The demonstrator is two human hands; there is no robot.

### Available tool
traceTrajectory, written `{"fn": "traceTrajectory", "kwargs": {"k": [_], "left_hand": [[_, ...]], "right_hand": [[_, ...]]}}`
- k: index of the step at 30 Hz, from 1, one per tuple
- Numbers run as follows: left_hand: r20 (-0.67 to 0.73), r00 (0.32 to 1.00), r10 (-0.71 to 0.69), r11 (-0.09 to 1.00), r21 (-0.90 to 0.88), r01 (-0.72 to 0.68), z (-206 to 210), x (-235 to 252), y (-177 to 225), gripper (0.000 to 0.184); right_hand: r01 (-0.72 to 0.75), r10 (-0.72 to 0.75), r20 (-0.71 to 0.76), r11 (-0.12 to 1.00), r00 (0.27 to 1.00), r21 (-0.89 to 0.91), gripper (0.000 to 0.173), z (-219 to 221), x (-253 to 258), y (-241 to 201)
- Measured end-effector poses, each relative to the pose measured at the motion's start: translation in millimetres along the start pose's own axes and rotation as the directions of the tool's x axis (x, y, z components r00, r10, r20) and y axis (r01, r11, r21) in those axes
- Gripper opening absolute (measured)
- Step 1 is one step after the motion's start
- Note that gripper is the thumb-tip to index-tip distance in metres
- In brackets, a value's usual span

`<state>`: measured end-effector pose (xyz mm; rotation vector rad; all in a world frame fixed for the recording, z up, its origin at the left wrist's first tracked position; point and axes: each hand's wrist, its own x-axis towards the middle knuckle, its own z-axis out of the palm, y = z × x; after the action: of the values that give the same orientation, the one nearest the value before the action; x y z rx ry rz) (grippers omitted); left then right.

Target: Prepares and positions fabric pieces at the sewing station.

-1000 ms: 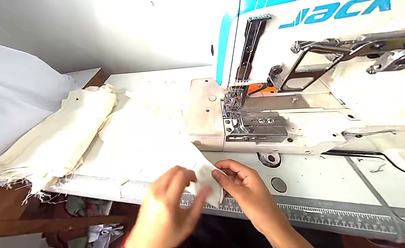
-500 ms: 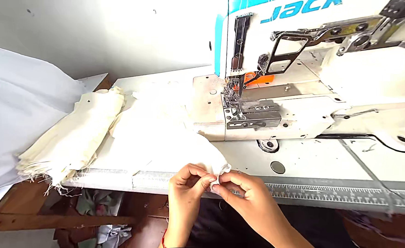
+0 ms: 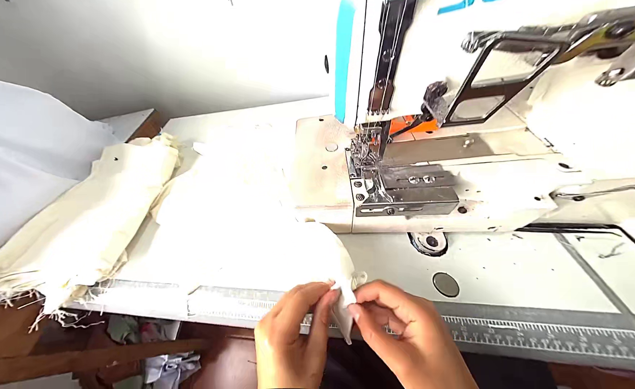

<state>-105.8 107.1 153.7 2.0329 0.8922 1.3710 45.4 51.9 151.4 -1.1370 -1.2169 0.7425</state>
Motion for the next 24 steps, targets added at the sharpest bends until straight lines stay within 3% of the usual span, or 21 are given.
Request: {"fn": "traceTrajectory", "kwargs": {"k": [2, 5, 6, 9, 11, 13, 16, 18, 19, 20, 22, 23, 24], "left_hand": [[-0.023, 1.000, -0.018, 1.000, -0.016, 0.018, -1.6, 4.8, -0.4, 0.015], [-0.019, 1.000, 0.001, 1.000, 0.019, 0.000, 1.2, 6.4, 4.7, 0.018], [-0.021, 1.000, 0.017, 0.999, 0.051, -0.016, 2.7, 5.0, 7.0, 0.017], [0.040, 0.998, 0.038, 0.976, 0.213, -0.046, -5.6, -2.0, 12.8, 0.031], [0.077, 0.996, 0.040, 0.936, 0.347, -0.065, -15.5, -7.6, 12.0, 0.023], [0.025, 0.999, 0.020, 0.923, 0.384, -0.028, -24.9, -14.7, 7.4, 0.018], [-0.178, 0.983, 0.049, 0.977, 0.212, -0.011, -32.4, -19.2, -6.2, 0.013], [-0.283, 0.959, -0.033, 0.994, -0.110, 0.002, -26.9, -14.4, -6.5, 0.017], [-0.302, 0.939, -0.165, 0.937, -0.346, 0.054, -22.3, -12.5, -0.8, 0.018], [-0.286, 0.896, -0.338, 0.803, -0.584, 0.117, -18.3, -10.5, 7.6, 0.017], [-0.178, 0.820, -0.544, 0.546, -0.817, 0.186, -18.7, -9.4, 18.5, 0.017], [-0.152, 0.832, -0.533, 0.548, -0.812, 0.202, -21.3, -10.7, 17.5, 0.018], [-0.143, 0.878, -0.456, 0.637, -0.742, 0.210, -24.6, -11.5, 12.3, 0.018]], "right_hand": [[0.025, -0.029, -0.045, 0.996, 0.999, -0.089, 0.012, -1.2, 1.9, 4.1], [0.085, -0.097, -0.026, 0.952, 0.995, -0.294, 0.049, 7.2, 10.0, 14.2], [0.110, -0.127, -0.027, 0.930, 0.991, -0.351, 0.053, 11.3, 13.7, 16.5], [0.196, -0.246, -0.082, 0.901, 0.966, -0.388, 0.028, 11.7, 25.7, 19.7], [0.243, -0.319, -0.139, 0.887, 0.938, -0.394, 0.015, 4.6, 29.6, 16.2], [0.276, -0.364, -0.163, 0.874, 0.917, -0.400, 0.009, 0.8, 26.0, 14.0], [0.296, -0.369, -0.108, 0.861, 0.923, -0.413, 0.007, 5.7, 11.9, 19.6], [0.294, -0.364, -0.085, 0.851, 0.927, -0.436, 0.008, 10.0, 4.3, 26.0], [0.291, -0.364, -0.082, 0.844, 0.928, -0.451, 0.008, 10.5, 2.3, 28.3], [0.287, -0.365, -0.083, 0.835, 0.927, -0.470, 0.008, 9.9, 1.6, 29.9], [0.268, -0.362, -0.105, 0.828, 0.926, -0.492, 0.007, 7.0, 1.7, 31.3], [0.259, -0.355, -0.120, 0.838, 0.927, -0.480, 0.008, 5.2, 3.0, 30.8], [0.250, -0.344, -0.136, 0.855, 0.929, -0.455, 0.008, 3.3, 5.1, 29.7]]}}
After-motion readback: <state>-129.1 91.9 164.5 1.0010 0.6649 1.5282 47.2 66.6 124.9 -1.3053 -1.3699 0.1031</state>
